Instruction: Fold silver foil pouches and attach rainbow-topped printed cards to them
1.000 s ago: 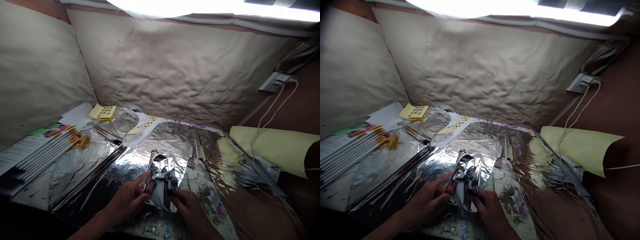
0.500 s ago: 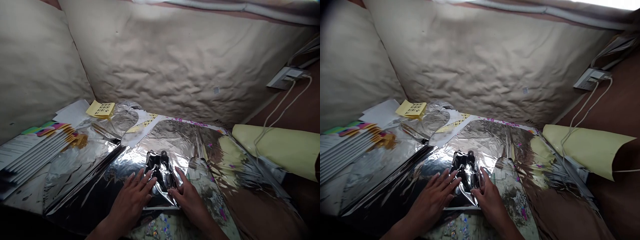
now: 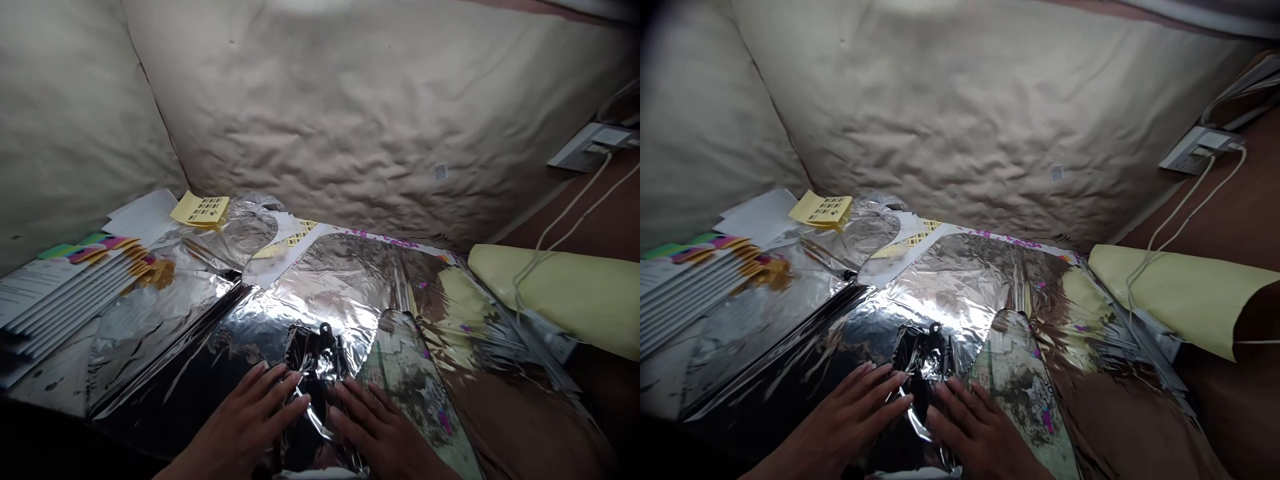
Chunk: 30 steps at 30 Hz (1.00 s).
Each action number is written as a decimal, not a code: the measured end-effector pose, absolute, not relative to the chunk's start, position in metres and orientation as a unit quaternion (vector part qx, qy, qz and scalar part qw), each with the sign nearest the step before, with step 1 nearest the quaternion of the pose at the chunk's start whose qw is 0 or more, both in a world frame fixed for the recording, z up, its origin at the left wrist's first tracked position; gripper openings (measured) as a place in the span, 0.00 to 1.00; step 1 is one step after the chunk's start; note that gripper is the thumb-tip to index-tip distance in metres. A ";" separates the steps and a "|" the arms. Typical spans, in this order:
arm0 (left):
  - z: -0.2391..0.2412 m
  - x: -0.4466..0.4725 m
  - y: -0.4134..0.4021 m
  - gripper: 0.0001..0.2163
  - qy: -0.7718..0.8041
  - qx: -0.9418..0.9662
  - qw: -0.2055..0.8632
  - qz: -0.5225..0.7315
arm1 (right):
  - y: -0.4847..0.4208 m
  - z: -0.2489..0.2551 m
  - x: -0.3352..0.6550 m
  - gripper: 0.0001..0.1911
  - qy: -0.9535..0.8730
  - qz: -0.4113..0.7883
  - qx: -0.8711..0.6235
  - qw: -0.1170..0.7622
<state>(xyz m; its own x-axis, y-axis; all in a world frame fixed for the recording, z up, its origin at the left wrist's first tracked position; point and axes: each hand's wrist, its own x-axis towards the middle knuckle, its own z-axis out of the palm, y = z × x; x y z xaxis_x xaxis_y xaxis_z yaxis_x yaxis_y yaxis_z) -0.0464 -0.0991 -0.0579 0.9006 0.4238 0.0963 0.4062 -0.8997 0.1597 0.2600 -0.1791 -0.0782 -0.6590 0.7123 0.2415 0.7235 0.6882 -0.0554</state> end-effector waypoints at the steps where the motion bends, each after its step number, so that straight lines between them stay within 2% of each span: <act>1: -0.060 -0.048 -0.099 0.44 0.218 0.971 0.082 0.048 | -0.177 -0.077 0.259 0.29 -0.912 -0.016 -0.393 0.118; 5: -0.073 -0.049 -0.103 0.43 0.252 0.962 0.087 0.051 | -0.170 -0.072 0.255 0.29 -0.924 -0.011 -0.370 0.096; 11: -0.074 -0.051 -0.117 0.22 0.221 0.958 0.056 0.175 | -0.175 -0.079 0.246 0.20 -0.921 0.010 -0.350 0.171; 16: -0.066 -0.043 -0.115 0.14 0.276 0.921 0.184 0.207 | -0.175 -0.082 0.239 0.18 -0.838 0.208 -0.418 0.282; 19: -0.062 -0.039 -0.110 0.10 0.321 0.885 0.271 0.201 | -0.174 -0.079 0.234 0.23 -0.778 0.279 -0.456 0.330; 22: -0.063 -0.035 -0.108 0.13 0.347 0.854 0.322 0.217 | -0.173 -0.075 0.225 0.24 -0.666 0.353 -0.553 0.355; 24: -0.065 -0.031 -0.107 0.15 0.394 0.826 0.329 0.233 | -0.170 -0.073 0.218 0.23 -0.595 0.363 -0.625 0.352; 26: -0.069 -0.025 -0.105 0.13 0.450 0.783 0.351 0.247 | -0.165 -0.070 0.210 0.31 -0.539 0.361 -0.676 0.349; 28: -0.072 -0.021 -0.103 0.25 0.488 0.745 0.374 0.257 | -0.160 -0.067 0.204 0.42 -0.499 0.364 -0.706 0.346; 30: -0.073 -0.017 -0.101 0.33 0.510 0.736 0.366 0.254 | -0.156 -0.063 0.200 0.46 -0.489 0.363 -0.718 0.338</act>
<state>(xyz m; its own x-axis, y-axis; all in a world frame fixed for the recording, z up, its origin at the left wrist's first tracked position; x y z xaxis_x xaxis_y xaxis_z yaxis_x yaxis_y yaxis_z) -0.0172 -0.1012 -0.0727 0.3516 0.9362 0.0005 0.5642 -0.2123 0.7978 0.2005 -0.1559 -0.0633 0.2577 0.9472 -0.1907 0.4569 -0.2934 -0.8398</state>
